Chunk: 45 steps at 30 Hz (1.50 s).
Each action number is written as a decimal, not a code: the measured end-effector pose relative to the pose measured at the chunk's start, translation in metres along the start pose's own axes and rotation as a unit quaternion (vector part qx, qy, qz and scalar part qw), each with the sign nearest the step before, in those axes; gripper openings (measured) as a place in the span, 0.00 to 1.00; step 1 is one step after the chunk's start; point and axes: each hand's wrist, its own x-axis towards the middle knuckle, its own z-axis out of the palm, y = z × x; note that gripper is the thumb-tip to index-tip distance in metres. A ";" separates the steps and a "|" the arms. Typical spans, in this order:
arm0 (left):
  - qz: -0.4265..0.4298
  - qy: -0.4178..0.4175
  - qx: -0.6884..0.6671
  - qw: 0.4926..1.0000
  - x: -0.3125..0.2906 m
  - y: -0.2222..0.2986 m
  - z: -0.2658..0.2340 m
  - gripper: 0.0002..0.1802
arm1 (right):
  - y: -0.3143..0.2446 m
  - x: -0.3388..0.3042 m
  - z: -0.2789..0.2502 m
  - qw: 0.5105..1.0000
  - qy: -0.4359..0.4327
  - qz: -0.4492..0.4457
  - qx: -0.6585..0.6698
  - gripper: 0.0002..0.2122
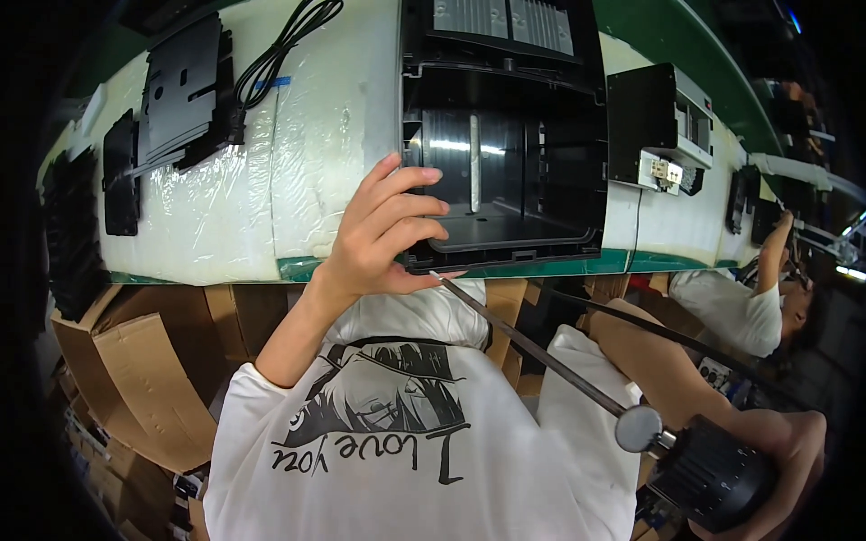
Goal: Assembling electronic devices by connecting internal wiring and using an electric screwdriver to secure panels.
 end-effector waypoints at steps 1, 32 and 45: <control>-0.001 0.002 -0.004 1.000 -0.001 0.000 -0.001 0.20 | -0.002 -0.011 -0.001 0.994 0.032 0.103 0.030 0.09; -0.019 -0.038 -0.009 0.999 -0.005 -0.002 0.002 0.18 | 0.088 -0.112 0.051 0.847 0.148 0.443 -0.254 0.08; -0.030 -0.021 -0.016 0.999 -0.006 0.001 0.004 0.16 | 0.100 -0.113 0.052 0.790 0.050 0.557 -0.252 0.03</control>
